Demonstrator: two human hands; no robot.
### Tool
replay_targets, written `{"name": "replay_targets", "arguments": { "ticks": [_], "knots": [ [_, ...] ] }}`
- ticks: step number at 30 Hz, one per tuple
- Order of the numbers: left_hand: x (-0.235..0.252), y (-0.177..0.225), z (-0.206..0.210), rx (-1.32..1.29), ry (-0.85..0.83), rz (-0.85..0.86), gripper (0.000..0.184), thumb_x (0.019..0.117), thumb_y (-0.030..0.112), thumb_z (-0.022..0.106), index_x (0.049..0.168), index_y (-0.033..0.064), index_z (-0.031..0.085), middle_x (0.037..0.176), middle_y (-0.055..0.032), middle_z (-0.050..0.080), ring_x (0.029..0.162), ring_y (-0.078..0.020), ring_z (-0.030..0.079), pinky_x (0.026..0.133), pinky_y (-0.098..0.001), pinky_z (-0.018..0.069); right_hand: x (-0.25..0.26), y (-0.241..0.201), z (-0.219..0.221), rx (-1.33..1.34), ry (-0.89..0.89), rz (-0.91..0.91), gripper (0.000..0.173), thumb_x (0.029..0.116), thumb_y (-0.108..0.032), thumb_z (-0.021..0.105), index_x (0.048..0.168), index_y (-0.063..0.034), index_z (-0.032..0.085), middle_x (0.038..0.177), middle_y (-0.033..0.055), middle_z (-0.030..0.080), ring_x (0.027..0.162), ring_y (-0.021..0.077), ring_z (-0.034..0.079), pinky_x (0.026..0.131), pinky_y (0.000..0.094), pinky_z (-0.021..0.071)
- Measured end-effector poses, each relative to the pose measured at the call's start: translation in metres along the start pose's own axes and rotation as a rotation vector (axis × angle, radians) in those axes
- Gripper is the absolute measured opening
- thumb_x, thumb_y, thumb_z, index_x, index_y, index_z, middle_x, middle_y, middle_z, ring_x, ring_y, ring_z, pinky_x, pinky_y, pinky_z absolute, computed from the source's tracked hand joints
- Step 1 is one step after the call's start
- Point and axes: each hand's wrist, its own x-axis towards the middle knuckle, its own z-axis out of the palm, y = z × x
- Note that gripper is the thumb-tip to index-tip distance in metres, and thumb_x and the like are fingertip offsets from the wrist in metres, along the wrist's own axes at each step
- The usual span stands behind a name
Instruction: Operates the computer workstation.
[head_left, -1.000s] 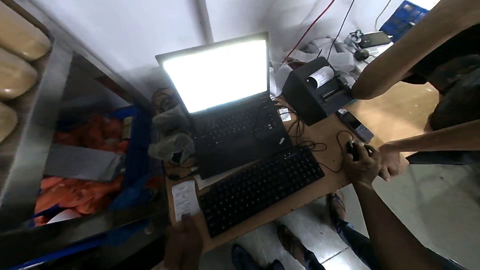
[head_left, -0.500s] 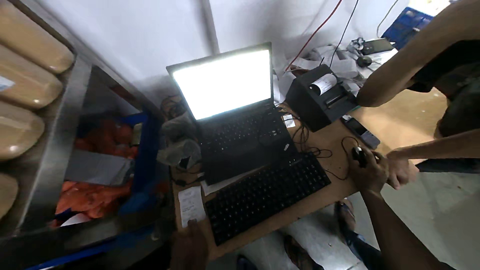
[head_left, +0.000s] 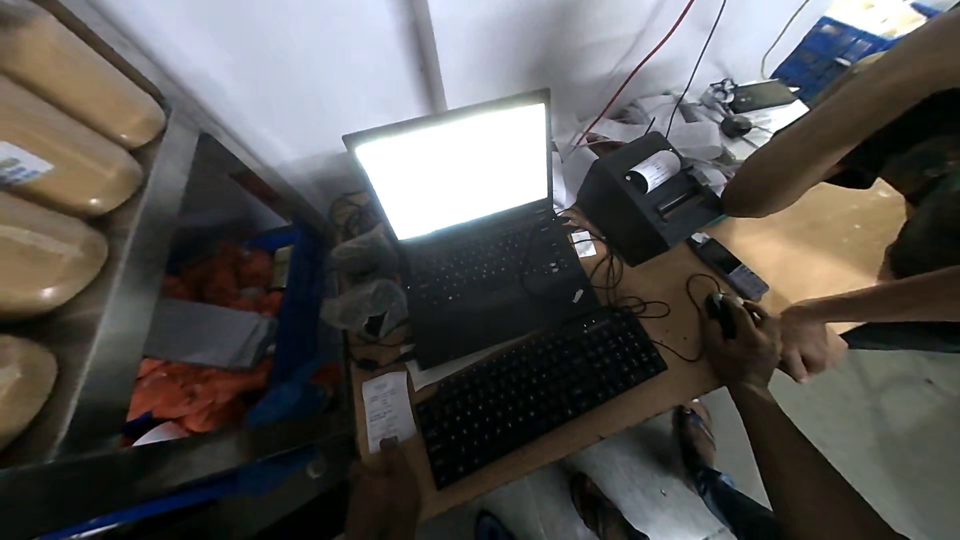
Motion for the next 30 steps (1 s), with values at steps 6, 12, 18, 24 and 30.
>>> {"name": "replay_targets", "arguments": {
  "ticks": [6, 12, 18, 24, 30],
  "knots": [
    [-0.0008, 0.0030, -0.0032, -0.006, -0.014, -0.010, 0.072, 0.1070, 0.054, 0.040, 0.149, -0.0045, 0.044, 0.130, -0.0271, 0.066, 0.122, -0.0411, 0.065, 0.101, -0.0588, 0.0514, 0.0003, -0.0010, 0.0002, 0.000, 0.012, -0.021, 0.042, 0.0939, -0.023, 0.061, 0.129, -0.0029, 0.068, 0.137, 0.0317, 0.057, 0.125, 0.0547, 0.054, 0.097, 0.0717, 0.0429],
    [-0.0012, 0.0037, -0.0048, -0.021, -0.021, 0.003, 0.073, 0.1069, 0.054, 0.040, 0.149, -0.0052, 0.044, 0.131, -0.0279, 0.065, 0.122, -0.0417, 0.064, 0.101, -0.0598, 0.0513, 0.0004, -0.0018, -0.0016, 0.015, -0.015, 0.001, 0.041, 0.0931, -0.020, 0.061, 0.129, -0.0019, 0.068, 0.138, 0.0329, 0.055, 0.126, 0.0557, 0.052, 0.097, 0.0732, 0.0417],
    [-0.0011, 0.0047, -0.0033, -0.013, -0.015, 0.001, 0.073, 0.1074, 0.052, 0.040, 0.150, -0.0064, 0.042, 0.132, -0.0283, 0.064, 0.123, -0.0415, 0.064, 0.102, -0.0585, 0.0514, 0.0010, -0.0006, -0.0016, 0.001, -0.008, -0.017, 0.041, 0.0933, -0.020, 0.061, 0.129, -0.0023, 0.068, 0.137, 0.0328, 0.056, 0.125, 0.0552, 0.054, 0.098, 0.0719, 0.0421],
    [0.0005, 0.0028, -0.0011, 0.006, -0.006, 0.007, 0.072, 0.1075, 0.053, 0.038, 0.150, -0.0057, 0.043, 0.134, -0.0272, 0.063, 0.124, -0.0410, 0.064, 0.101, -0.0592, 0.0511, 0.0008, -0.0031, -0.0026, 0.008, -0.012, -0.010, 0.043, 0.0932, -0.019, 0.061, 0.132, -0.0006, 0.066, 0.137, 0.0338, 0.056, 0.124, 0.0558, 0.054, 0.098, 0.0713, 0.0429],
    [-0.0006, 0.0041, -0.0029, 0.022, -0.004, 0.003, 0.073, 0.1070, 0.054, 0.039, 0.149, -0.0052, 0.044, 0.130, -0.0269, 0.066, 0.121, -0.0410, 0.065, 0.099, -0.0592, 0.0522, 0.0015, -0.0042, -0.0038, 0.011, -0.009, 0.006, 0.045, 0.0906, -0.018, 0.064, 0.132, -0.0006, 0.065, 0.137, 0.0329, 0.056, 0.122, 0.0555, 0.055, 0.096, 0.0726, 0.0439]
  ]
}}
